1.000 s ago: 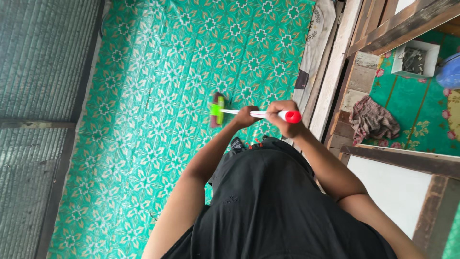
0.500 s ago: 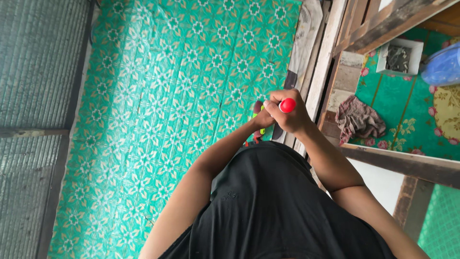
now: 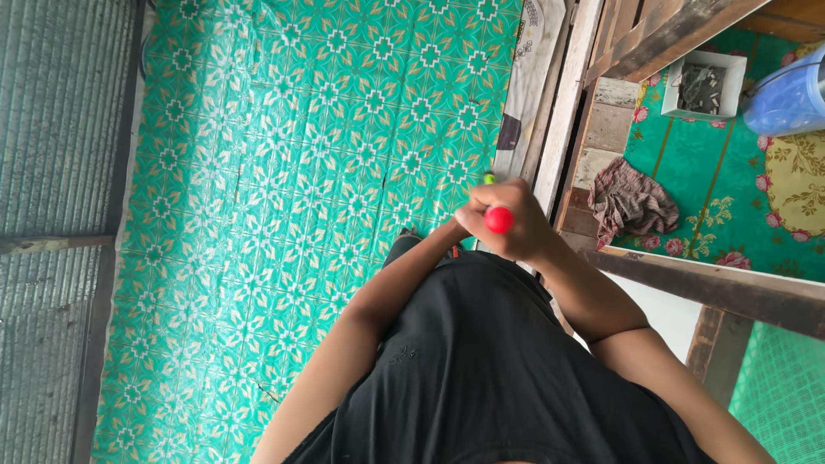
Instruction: The person uses a squeegee to push liquid across a green patterned floor, moving from one end of the area to the other.
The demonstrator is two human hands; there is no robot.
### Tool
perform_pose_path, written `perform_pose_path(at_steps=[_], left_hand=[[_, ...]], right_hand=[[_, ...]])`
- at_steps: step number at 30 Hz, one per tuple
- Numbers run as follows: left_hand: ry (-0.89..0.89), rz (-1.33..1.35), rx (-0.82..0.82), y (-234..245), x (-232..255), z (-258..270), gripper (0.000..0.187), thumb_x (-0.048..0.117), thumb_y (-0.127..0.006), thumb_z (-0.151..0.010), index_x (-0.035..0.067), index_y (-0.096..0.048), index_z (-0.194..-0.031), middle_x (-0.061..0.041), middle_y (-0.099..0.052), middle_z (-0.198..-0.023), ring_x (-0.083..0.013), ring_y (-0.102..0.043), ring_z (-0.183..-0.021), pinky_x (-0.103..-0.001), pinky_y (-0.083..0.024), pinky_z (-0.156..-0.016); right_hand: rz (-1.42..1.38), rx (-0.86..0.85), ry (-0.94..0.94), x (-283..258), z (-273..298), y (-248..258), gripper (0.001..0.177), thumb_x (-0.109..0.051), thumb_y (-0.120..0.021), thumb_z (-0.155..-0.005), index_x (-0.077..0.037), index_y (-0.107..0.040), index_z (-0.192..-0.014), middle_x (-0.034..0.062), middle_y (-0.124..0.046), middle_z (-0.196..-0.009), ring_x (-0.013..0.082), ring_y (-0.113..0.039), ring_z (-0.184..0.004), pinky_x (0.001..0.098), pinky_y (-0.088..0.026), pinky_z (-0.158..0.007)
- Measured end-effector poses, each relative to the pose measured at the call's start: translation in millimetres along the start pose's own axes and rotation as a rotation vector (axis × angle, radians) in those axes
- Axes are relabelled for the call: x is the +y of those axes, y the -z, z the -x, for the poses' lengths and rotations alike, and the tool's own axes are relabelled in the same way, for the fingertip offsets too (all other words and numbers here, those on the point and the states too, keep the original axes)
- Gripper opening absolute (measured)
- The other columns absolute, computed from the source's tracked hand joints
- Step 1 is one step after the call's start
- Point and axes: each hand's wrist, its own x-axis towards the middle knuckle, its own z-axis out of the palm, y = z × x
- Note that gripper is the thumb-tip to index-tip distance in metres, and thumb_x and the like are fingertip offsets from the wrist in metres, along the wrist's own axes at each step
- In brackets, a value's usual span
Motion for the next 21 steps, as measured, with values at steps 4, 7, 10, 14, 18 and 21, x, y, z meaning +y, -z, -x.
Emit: perform_pose_path(at_steps=[4, 7, 10, 14, 18, 21], left_hand=[[-0.444, -0.787, -0.363, 16, 41, -3, 0.028, 0.024, -0.076, -0.071, 0.001, -0.066, -0.084, -0.019, -0.069, -0.078, -0.0307, -0.069, -0.071, -0.042, -0.053, -0.064], [-0.323, -1.016, -0.292, 27, 63, -4, 0.02, 0.023, -0.069, -0.078, 0.003, -0.066, -0.076, -0.023, -0.066, -0.075, -0.0437, -0.064, -0.076, -0.05, -0.05, -0.068], [-0.297, -1.118, -0.204, 64, 77, -12, 0.025, 0.028, -0.072, -0.08, 0.005, -0.065, -0.073, -0.021, -0.066, -0.072, -0.044, -0.065, -0.074, -0.05, -0.052, -0.069], [-0.224, -1.194, -0.065, 135, 91, -17, 0.026, 0.027, -0.074, -0.078, 0.004, -0.065, -0.073, -0.021, -0.066, -0.069, -0.0448, -0.065, -0.069, -0.051, -0.051, -0.064], [-0.303, -1.332, 0.087, 209, 99, -17, 0.026, 0.032, -0.077, -0.081, 0.007, -0.07, -0.083, -0.019, -0.07, -0.082, -0.0434, -0.066, -0.08, -0.051, -0.051, -0.073], [-0.285, -1.456, 0.221, 245, 86, -24, 0.025, 0.031, -0.078, -0.077, 0.008, -0.073, -0.087, -0.017, -0.071, -0.09, -0.0414, -0.067, -0.088, -0.054, -0.05, -0.077]], right_hand=[[0.011, 0.011, 0.005, -15, 4, 21, 0.028, -0.011, -0.071, -0.084, -0.001, -0.055, -0.063, 0.0076, -0.052, -0.053, 0.0137, -0.055, -0.046, 0.0327, -0.037, -0.047], [-0.228, 0.075, 0.09, -17, 0, 32, 0.02, -0.008, -0.063, -0.088, 0.001, -0.056, -0.071, 0.008, -0.058, -0.063, 0.0139, -0.055, -0.053, 0.0307, -0.04, -0.054], [-0.582, 0.112, 0.129, 8, -11, 20, 0.027, -0.006, -0.063, -0.097, -0.001, -0.05, -0.074, 0.0065, -0.055, -0.066, 0.0157, -0.051, -0.06, 0.0337, -0.044, -0.064], [-0.67, 0.001, 0.15, 67, -27, -11, 0.024, -0.006, -0.063, -0.097, -0.002, -0.049, -0.077, 0.0068, -0.056, -0.071, 0.0177, -0.053, -0.068, 0.0334, -0.045, -0.067], [-0.579, -0.076, 0.2, 129, -49, -54, 0.023, -0.006, -0.063, -0.098, -0.003, -0.051, -0.08, 0.0079, -0.062, -0.079, 0.0195, -0.063, -0.078, 0.0408, -0.054, -0.092], [-0.485, -0.094, 0.151, 153, -56, -82, 0.024, -0.003, -0.064, -0.101, -0.004, -0.051, -0.081, 0.0074, -0.059, -0.08, 0.0243, -0.067, -0.089, 0.0449, -0.049, -0.108]])
